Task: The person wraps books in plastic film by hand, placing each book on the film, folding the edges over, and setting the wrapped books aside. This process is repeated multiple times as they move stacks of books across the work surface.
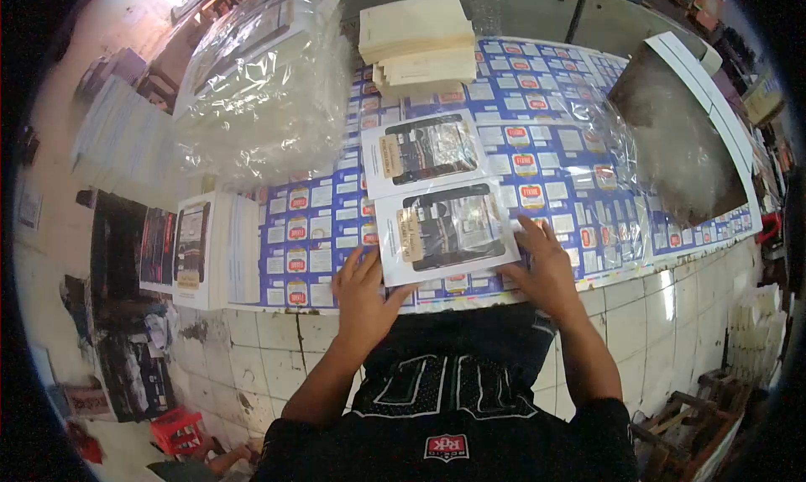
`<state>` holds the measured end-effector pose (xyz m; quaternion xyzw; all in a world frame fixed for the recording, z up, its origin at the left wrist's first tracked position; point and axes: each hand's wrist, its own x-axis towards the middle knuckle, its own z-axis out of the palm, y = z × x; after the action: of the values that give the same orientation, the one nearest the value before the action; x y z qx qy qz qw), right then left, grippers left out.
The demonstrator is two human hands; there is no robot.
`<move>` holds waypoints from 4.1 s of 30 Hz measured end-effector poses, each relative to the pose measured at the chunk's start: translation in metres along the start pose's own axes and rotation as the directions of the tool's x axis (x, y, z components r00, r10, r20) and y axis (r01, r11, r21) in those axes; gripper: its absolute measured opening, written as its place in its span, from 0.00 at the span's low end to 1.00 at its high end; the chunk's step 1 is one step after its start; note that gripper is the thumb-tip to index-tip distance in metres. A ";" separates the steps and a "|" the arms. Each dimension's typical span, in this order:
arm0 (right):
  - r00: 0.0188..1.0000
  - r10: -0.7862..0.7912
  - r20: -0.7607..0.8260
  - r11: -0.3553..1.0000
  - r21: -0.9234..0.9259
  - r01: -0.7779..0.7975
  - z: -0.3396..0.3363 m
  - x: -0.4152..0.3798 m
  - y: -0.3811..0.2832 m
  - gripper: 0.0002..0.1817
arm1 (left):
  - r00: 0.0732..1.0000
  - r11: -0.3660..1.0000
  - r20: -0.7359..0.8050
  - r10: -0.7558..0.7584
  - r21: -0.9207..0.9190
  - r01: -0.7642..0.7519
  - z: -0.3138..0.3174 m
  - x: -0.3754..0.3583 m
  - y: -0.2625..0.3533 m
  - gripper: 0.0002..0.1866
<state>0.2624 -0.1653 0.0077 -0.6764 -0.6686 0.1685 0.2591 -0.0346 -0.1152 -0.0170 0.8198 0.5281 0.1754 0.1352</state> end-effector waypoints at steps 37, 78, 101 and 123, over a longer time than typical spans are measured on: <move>-0.011 -0.678 -0.735 0.384 -0.367 0.847 -0.269 0.142 -0.288 0.16 | 0.375 0.912 -0.886 0.274 0.115 -0.395 -0.427 0.106 0.127 0.18; 0.994 0.084 -0.073 0.986 -0.138 -0.093 0.020 -0.080 -0.045 0.32 | 0.822 0.798 -0.039 0.569 -0.218 -0.563 -0.016 0.095 0.085 0.27; 0.815 0.564 0.129 0.432 0.795 -0.425 -0.003 -0.009 -0.027 0.16 | 0.882 0.884 0.099 0.461 0.036 -0.466 0.009 0.202 0.023 0.30; 0.914 0.378 -0.147 0.748 0.630 -0.208 -0.050 -0.032 0.036 0.40 | 0.848 0.673 -0.443 -0.291 0.535 0.511 -0.173 0.024 -0.104 0.57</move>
<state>0.3189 -0.2027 0.0237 -0.6720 -0.4233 0.3189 0.5172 -0.1850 -0.0445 0.1006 0.6374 0.7390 0.0827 -0.2017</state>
